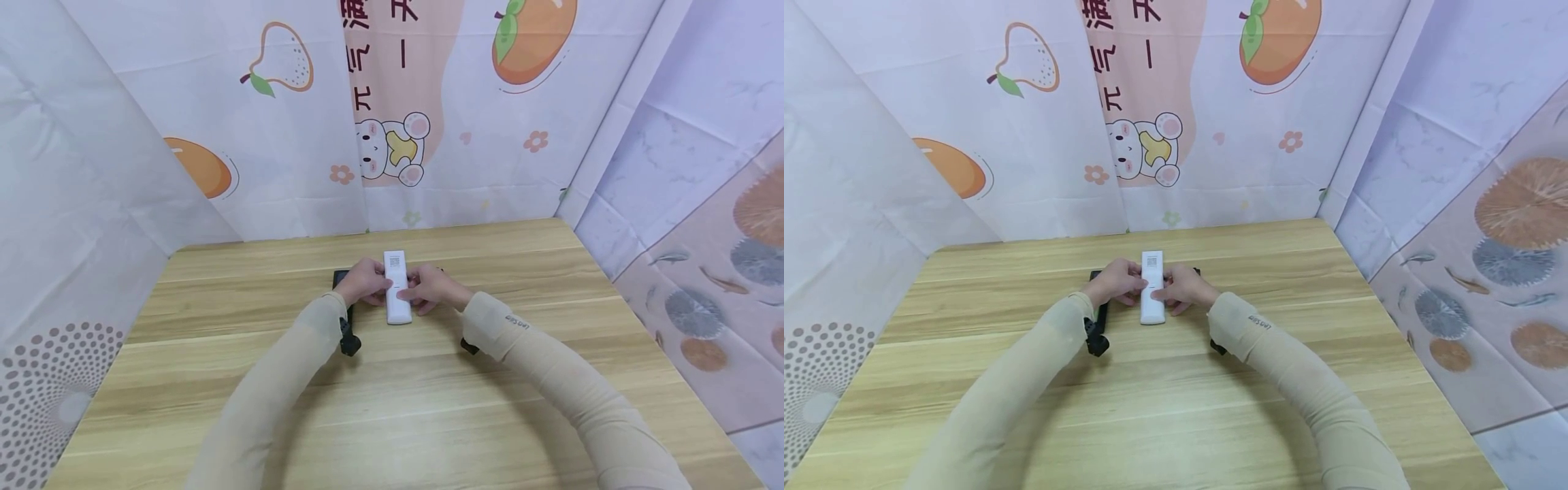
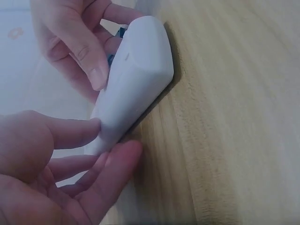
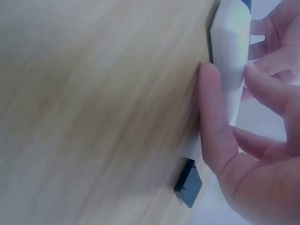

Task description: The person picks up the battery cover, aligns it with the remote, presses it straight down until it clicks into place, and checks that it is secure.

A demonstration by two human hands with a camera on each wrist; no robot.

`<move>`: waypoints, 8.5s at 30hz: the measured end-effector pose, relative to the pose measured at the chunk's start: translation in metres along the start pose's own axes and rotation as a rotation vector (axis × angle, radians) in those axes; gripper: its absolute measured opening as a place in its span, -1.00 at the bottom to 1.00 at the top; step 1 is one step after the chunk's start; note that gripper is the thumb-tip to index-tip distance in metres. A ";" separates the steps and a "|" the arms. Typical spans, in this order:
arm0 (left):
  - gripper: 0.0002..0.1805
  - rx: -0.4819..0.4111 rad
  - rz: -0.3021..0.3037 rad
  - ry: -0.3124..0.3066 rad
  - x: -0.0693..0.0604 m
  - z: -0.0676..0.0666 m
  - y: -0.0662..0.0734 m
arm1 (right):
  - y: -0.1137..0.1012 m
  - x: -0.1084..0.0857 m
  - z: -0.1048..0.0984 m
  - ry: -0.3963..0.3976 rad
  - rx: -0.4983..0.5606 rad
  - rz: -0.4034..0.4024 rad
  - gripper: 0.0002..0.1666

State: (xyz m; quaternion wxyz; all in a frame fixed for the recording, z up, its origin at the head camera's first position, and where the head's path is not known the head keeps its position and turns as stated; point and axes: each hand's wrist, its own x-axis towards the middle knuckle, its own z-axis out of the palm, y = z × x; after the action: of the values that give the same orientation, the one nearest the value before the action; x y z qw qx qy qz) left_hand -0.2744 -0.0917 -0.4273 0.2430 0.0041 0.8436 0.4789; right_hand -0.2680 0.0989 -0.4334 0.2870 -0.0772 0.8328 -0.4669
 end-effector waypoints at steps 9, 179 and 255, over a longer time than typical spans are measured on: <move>-0.49 0.362 0.199 -0.027 -0.009 -0.011 0.002 | -0.005 -0.007 -0.019 -0.001 -0.084 -0.010 -0.40; -0.20 0.380 0.010 -0.131 -0.019 -0.098 -0.045 | 0.020 0.002 -0.055 0.224 -0.610 -0.013 -0.60; -0.17 -0.033 0.052 -0.104 -0.012 -0.094 -0.060 | 0.032 -0.005 -0.063 0.085 0.128 0.005 -0.43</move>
State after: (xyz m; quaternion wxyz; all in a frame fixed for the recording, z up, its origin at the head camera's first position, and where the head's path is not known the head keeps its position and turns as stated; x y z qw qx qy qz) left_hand -0.2892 -0.2033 -0.4315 0.2741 0.0471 0.8214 0.4979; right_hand -0.2938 0.1651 -0.4322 0.2568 -0.0368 0.8130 -0.5213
